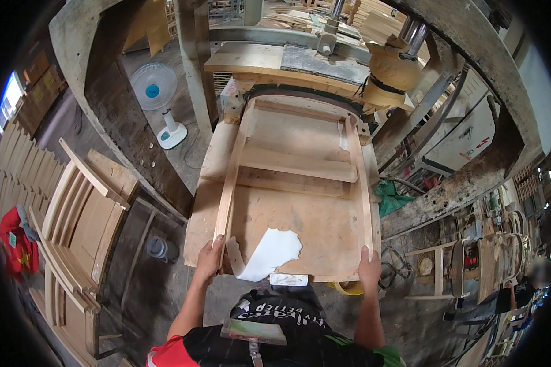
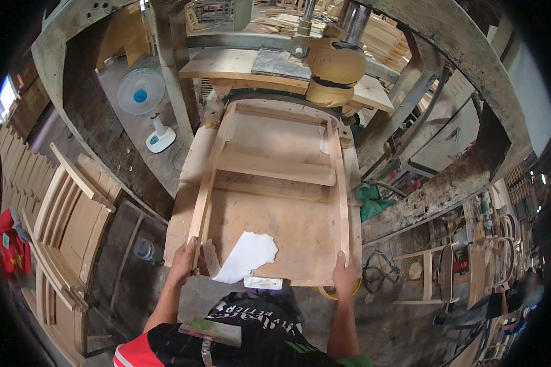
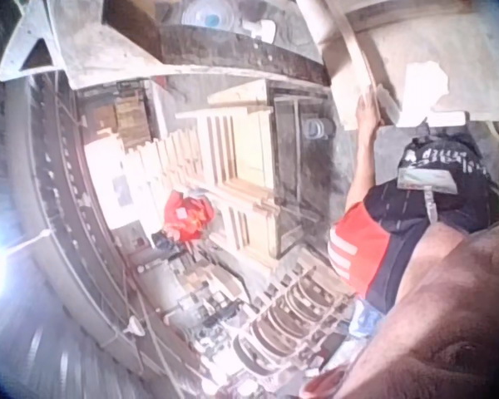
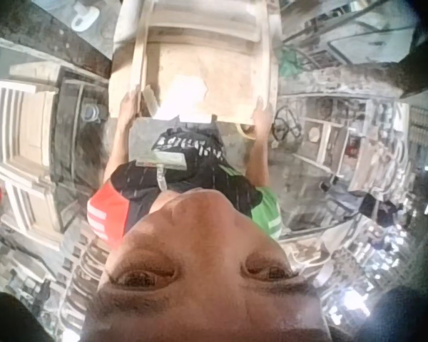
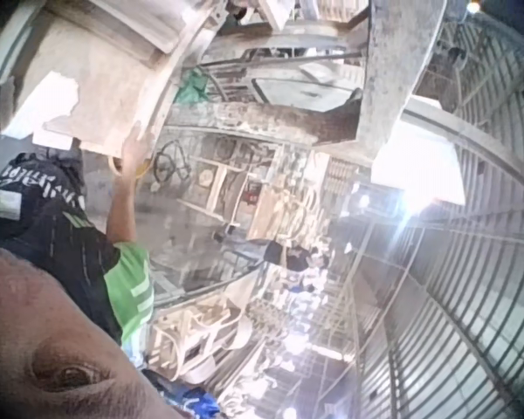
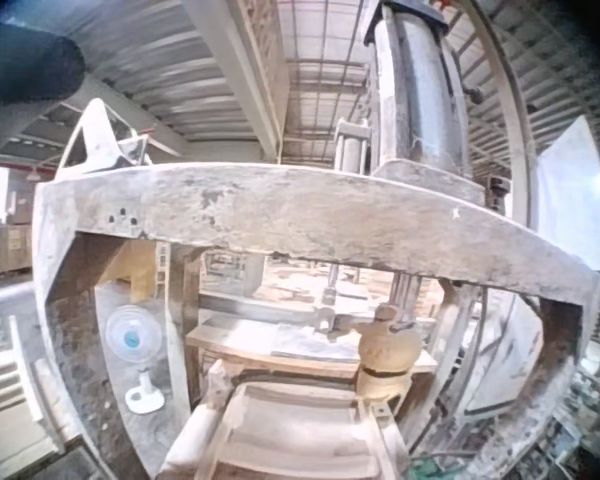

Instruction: The person repeatedly picks up wooden chair frames and curved backrests, aligns and attaches the backrests to the frames, and places the assembled chairs on a nearby stack. The process is repeated multiple times in a workshop setting.

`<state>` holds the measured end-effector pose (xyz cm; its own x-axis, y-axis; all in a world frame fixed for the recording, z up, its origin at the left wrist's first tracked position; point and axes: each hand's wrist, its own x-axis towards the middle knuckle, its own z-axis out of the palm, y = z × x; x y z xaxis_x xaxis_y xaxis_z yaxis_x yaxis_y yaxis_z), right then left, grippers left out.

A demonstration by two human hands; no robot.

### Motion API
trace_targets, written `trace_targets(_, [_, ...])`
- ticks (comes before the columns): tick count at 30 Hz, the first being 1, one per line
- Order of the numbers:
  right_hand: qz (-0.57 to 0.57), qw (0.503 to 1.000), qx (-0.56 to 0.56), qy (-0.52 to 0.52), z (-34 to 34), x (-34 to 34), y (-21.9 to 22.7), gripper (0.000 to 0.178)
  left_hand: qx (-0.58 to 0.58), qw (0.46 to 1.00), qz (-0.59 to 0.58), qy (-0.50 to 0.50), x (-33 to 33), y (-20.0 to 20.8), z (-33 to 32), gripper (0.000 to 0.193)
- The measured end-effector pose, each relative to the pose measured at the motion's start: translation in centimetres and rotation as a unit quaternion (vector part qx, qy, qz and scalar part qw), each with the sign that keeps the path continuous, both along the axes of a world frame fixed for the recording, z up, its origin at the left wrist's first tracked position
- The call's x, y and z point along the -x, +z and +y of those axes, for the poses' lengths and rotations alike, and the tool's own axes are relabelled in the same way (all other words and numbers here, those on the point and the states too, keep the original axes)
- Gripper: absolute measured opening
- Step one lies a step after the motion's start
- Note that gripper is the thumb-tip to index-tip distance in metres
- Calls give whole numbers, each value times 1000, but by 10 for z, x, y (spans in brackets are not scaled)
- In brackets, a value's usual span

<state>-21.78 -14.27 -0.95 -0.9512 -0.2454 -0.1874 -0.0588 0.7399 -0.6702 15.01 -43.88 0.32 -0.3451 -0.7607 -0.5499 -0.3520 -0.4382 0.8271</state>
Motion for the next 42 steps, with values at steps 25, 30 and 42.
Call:
trace_targets(25, [-176, 977, 118, -3, 5, 4, -7, 58, -12, 1000, -23, 10, 3, -20, 2, 63])
trace_targets(30, [-294, 940, 174, 21, 13, 19, -7, 54, -66, 998, 14, -20, -6, -21, -8, 59])
trace_targets(42, [-522, 767, 371, 47, 11, 35, -12, 46, -235, 944, 232, -13, 4, -27, -34, 45])
